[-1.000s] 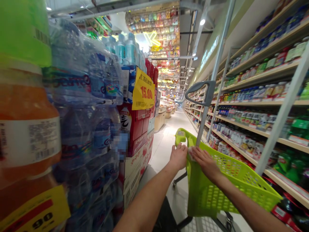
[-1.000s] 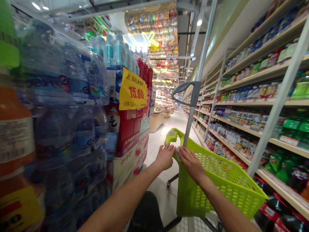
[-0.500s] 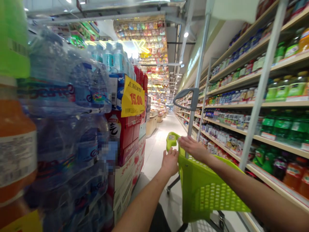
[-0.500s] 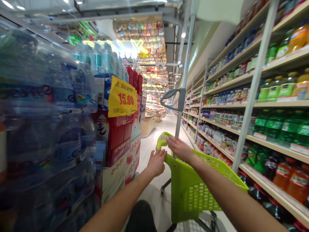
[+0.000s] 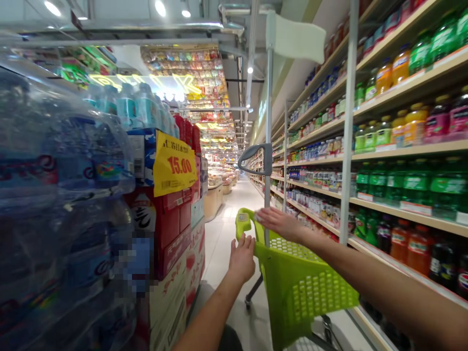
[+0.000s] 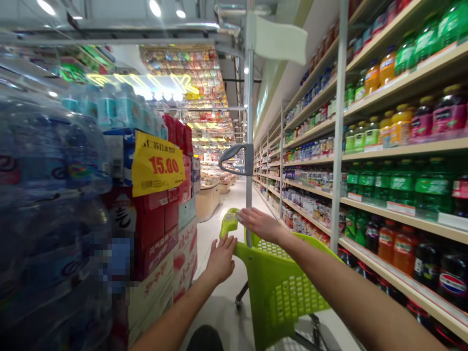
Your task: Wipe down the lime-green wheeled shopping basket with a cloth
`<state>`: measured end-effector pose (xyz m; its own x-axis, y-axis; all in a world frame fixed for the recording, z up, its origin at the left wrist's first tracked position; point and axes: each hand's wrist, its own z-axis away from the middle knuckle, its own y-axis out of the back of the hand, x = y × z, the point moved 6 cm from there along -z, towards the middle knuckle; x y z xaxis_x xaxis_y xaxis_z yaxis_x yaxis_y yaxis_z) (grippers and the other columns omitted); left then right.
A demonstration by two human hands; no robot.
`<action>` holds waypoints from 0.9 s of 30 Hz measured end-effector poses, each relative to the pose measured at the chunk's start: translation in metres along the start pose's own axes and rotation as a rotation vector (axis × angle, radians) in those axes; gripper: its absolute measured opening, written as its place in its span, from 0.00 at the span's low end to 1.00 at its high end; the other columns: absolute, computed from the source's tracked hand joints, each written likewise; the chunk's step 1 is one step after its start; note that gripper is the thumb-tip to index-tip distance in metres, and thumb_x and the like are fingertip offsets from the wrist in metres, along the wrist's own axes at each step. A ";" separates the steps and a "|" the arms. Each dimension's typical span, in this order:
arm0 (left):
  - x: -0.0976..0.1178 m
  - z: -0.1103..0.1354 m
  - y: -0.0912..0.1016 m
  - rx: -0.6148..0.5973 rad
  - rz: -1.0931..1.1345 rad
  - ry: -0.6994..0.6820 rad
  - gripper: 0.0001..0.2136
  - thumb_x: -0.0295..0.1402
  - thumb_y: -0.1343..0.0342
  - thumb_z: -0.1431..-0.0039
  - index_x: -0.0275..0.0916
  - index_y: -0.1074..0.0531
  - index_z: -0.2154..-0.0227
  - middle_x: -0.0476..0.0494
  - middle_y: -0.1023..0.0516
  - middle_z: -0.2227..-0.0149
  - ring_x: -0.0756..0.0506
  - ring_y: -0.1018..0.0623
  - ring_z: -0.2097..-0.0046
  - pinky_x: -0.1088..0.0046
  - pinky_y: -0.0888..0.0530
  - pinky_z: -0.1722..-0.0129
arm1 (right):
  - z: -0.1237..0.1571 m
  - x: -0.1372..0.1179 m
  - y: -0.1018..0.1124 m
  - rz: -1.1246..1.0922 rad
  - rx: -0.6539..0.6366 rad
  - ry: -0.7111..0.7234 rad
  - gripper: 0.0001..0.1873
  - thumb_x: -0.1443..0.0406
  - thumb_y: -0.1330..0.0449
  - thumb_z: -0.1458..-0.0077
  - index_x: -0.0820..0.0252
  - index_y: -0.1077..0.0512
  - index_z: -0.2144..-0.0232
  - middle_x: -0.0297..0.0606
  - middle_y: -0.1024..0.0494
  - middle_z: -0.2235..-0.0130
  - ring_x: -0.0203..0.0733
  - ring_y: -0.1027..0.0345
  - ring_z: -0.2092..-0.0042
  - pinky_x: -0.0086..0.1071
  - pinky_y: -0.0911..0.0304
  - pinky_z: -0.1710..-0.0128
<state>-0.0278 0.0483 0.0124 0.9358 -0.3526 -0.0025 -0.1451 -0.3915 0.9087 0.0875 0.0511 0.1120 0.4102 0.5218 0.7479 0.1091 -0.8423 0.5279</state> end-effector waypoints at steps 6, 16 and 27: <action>-0.001 -0.001 -0.001 0.000 -0.032 0.013 0.31 0.28 0.55 0.54 0.39 0.49 0.43 0.43 0.45 0.39 0.41 0.50 0.38 0.53 0.50 0.42 | -0.010 0.039 0.019 0.029 0.080 -0.226 0.23 0.75 0.56 0.43 0.61 0.42 0.45 0.44 0.40 0.42 0.47 0.52 0.40 0.47 0.50 0.45; -0.002 -0.004 -0.001 0.028 -0.062 0.018 0.30 0.27 0.54 0.53 0.41 0.48 0.44 0.42 0.44 0.40 0.41 0.49 0.38 0.55 0.50 0.43 | 0.012 -0.016 -0.008 -0.043 -0.032 -0.033 0.23 0.73 0.53 0.44 0.62 0.42 0.46 0.44 0.37 0.44 0.43 0.48 0.42 0.42 0.47 0.46; -0.010 -0.011 0.019 0.044 0.016 0.034 0.17 0.32 0.52 0.48 0.43 0.36 0.54 0.44 0.31 0.50 0.42 0.37 0.46 0.59 0.44 0.48 | 0.041 -0.043 -0.026 -0.175 0.040 -0.350 0.25 0.75 0.53 0.46 0.55 0.39 0.46 0.37 0.40 0.42 0.44 0.48 0.41 0.42 0.44 0.46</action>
<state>-0.0367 0.0540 0.0345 0.9436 -0.3300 0.0268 -0.1733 -0.4235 0.8892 0.1045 0.0449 0.0495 0.6653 0.5865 0.4619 0.2374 -0.7528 0.6139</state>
